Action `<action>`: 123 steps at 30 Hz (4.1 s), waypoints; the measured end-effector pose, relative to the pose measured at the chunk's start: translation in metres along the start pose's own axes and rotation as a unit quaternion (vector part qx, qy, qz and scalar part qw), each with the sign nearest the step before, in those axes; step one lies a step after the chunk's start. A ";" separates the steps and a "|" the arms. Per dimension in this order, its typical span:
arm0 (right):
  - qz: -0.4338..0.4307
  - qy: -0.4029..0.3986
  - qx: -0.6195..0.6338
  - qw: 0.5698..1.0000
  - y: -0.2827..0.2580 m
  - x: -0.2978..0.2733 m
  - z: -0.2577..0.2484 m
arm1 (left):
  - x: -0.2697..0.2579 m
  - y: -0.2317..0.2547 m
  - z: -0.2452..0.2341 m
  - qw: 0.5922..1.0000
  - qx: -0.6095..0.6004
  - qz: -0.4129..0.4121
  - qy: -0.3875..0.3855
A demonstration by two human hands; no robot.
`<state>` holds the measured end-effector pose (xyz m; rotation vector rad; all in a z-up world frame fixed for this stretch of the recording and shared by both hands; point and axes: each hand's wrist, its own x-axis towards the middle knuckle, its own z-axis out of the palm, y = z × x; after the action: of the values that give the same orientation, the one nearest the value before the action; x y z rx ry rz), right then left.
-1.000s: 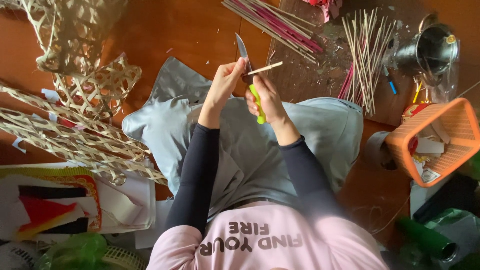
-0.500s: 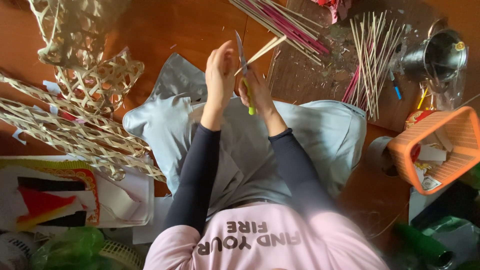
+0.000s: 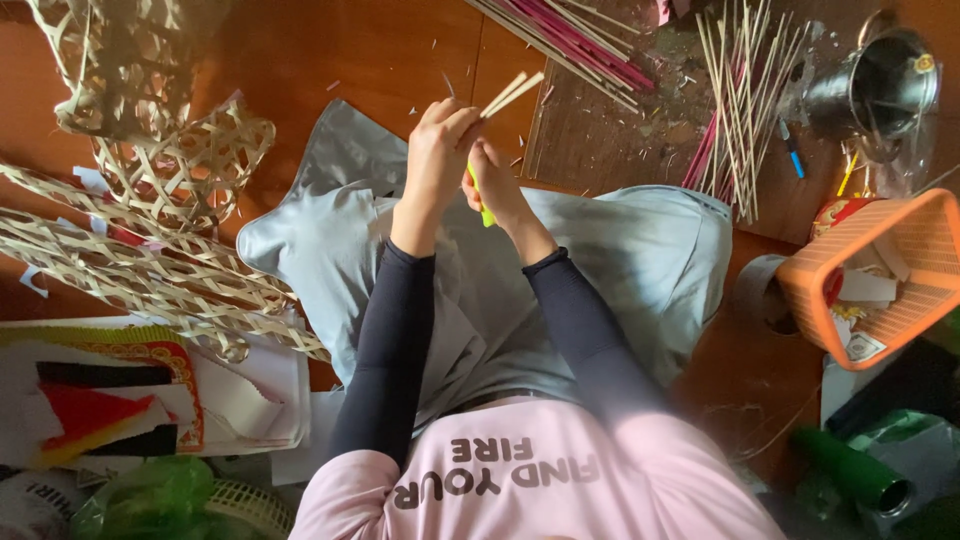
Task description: The recorder is using a knife to shave or peel thin strips from a wooden or bamboo stick for crafting.
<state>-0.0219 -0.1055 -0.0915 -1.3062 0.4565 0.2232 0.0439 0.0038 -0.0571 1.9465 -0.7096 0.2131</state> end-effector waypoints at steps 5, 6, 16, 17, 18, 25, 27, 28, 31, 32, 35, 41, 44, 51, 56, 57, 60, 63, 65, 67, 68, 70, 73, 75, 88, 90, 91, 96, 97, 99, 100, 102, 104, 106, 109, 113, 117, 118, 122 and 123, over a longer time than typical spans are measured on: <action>0.028 0.023 -0.038 0.999 0.067 0.032 -0.020 | 0.007 0.010 -0.018 0.994 -0.018 -0.001 0.112; 0.040 0.039 -0.050 0.997 0.079 0.034 -0.025 | 0.008 0.016 -0.024 0.986 -0.041 0.000 0.160; -0.086 0.155 -0.206 0.962 0.011 -0.025 -0.048 | 0.003 -0.010 -0.050 0.944 -0.117 -0.239 0.195; -0.196 0.142 -0.282 0.928 -0.005 -0.031 -0.044 | 0.004 -0.004 -0.044 0.951 -0.103 -0.230 0.177; -0.301 0.126 -0.353 0.877 -0.022 -0.037 -0.040 | 0.005 0.001 -0.038 0.959 -0.088 -0.219 0.158; -0.367 0.108 -0.494 0.781 -0.031 -0.038 -0.090 | -0.007 -0.013 -0.013 0.906 -0.342 -0.235 0.085; -0.217 0.213 -0.541 0.784 -0.041 -0.030 -0.133 | -0.002 -0.002 -0.023 0.935 -0.291 -0.201 0.028; -0.215 0.220 -0.541 0.783 -0.044 -0.031 -0.173 | -0.002 -0.005 -0.022 0.935 -0.294 -0.197 0.022; -0.120 0.322 -0.600 0.722 -0.043 -0.044 -0.290 | -0.003 -0.009 -0.020 0.943 -0.242 -0.225 0.031; -0.030 0.347 -0.605 0.716 -0.037 -0.049 -0.327 | -0.003 -0.009 -0.020 0.939 -0.215 -0.268 0.018; 0.097 0.376 -0.608 0.692 -0.021 -0.060 -0.398 | -0.005 -0.015 -0.016 0.944 -0.163 -0.285 -0.001; 0.128 0.357 -0.604 0.701 -0.018 -0.013 -0.372 | -0.003 -0.006 -0.016 0.963 -0.091 -0.255 -0.010; 0.007 0.282 -0.642 0.713 -0.005 0.032 -0.318 | -0.002 -0.001 -0.016 0.967 -0.067 -0.246 -0.018; -0.059 0.289 -0.622 0.725 0.077 0.129 -0.286 | -0.005 -0.013 -0.014 0.977 -0.056 -0.204 -0.017; -0.059 0.192 -0.593 0.780 0.004 0.055 -0.214 | -0.003 -0.017 -0.010 0.946 -0.034 -0.323 -0.004; -0.041 0.133 -0.571 0.809 -0.018 0.030 -0.192 | -0.005 -0.019 -0.010 0.939 -0.068 -0.336 0.020; -0.100 0.059 -0.543 0.832 -0.026 -0.014 -0.160 | 0.005 -0.021 -0.012 0.919 -0.225 -0.302 0.121; -0.084 0.026 -0.558 0.825 -0.021 -0.041 -0.129 | 0.001 -0.030 -0.009 0.931 -0.197 -0.213 0.223; -0.119 0.019 -0.546 0.829 -0.006 -0.050 -0.124 | 0.002 -0.017 -0.022 0.917 -0.251 -0.197 0.239; -0.154 0.013 -0.533 0.832 0.006 -0.056 -0.126 | 0.004 0.004 -0.035 0.902 -0.305 -0.175 0.252; -0.199 0.026 -0.505 0.839 0.011 -0.056 -0.129 | 0.007 0.018 -0.042 0.915 -0.280 -0.175 0.231; -0.251 0.035 -0.477 0.842 -0.008 -0.063 -0.117 | 0.010 0.042 -0.055 0.927 -0.255 -0.170 0.216; -0.159 0.021 -0.308 0.938 -0.069 -0.093 -0.076 | 0.010 0.069 -0.065 0.984 -0.102 -0.007 0.149; -0.079 -0.085 -0.019 0.993 -0.103 -0.117 -0.051 | 0.010 0.075 -0.064 0.988 -0.076 0.097 0.093; -0.090 -0.166 0.162 0.968 -0.126 -0.140 -0.018 | 0.008 0.086 -0.060 0.990 -0.038 0.127 0.045; -0.076 -0.161 0.153 0.972 -0.130 -0.141 -0.018 | 0.008 0.087 -0.062 0.989 -0.050 0.132 0.037; -0.075 -0.161 0.152 0.972 -0.133 -0.143 -0.016 | 0.007 0.086 -0.060 0.989 -0.050 0.131 0.037; -0.077 -0.133 0.117 0.981 -0.141 -0.147 -0.012 | 0.006 0.083 -0.056 0.990 -0.038 0.131 0.037; -0.076 -0.133 0.117 0.981 -0.142 -0.147 -0.010 | 0.007 0.087 -0.057 0.990 -0.038 0.130 0.037; -0.090 -0.109 0.068 0.988 -0.143 -0.148 -0.008 | 0.008 0.094 -0.060 0.989 -0.040 0.133 0.054; -0.089 -0.108 0.070 0.988 -0.144 -0.148 -0.008 | 0.007 0.092 -0.059 0.989 -0.040 0.133 0.052; -0.099 -0.113 0.052 0.987 -0.145 -0.147 -0.007 | 0.006 0.089 -0.056 0.988 -0.033 0.143 0.055; -0.099 -0.126 0.066 0.985 -0.150 -0.149 -0.004 | 0.005 0.089 -0.056 0.988 -0.033 0.141 0.050; -0.099 -0.140 0.079 0.982 -0.152 -0.150 -0.002 | 0.004 0.087 -0.055 0.989 -0.034 0.139 0.046; -0.100 -0.143 0.083 0.981 -0.150 -0.149 -0.004 | 0.004 0.087 -0.053 0.989 -0.018 0.142 0.041; -0.092 -0.122 0.087 0.985 -0.146 -0.147 -0.004 | 0.004 0.090 -0.053 0.988 -0.021 0.145 0.042; -0.092 -0.099 0.077 0.988 -0.151 -0.148 -0.001 | 0.003 0.092 -0.053 0.990 -0.012 0.133 0.039; -0.091 -0.099 0.077 0.988 -0.151 -0.147 -0.002 | 0.003 0.092 -0.053 0.990 -0.012 0.132 0.039; -0.093 -0.094 0.078 0.988 -0.148 -0.143 -0.005 | 0.005 0.093 -0.050 0.986 -0.005 0.155 0.054; -0.091 -0.092 0.082 0.988 -0.147 -0.142 -0.007 | 0.006 0.094 -0.050 0.986 -0.004 0.157 0.057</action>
<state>-0.0898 -0.1360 0.0994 -1.1459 0.1931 0.1475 0.0033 0.0150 0.0404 1.7902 -0.9370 0.5105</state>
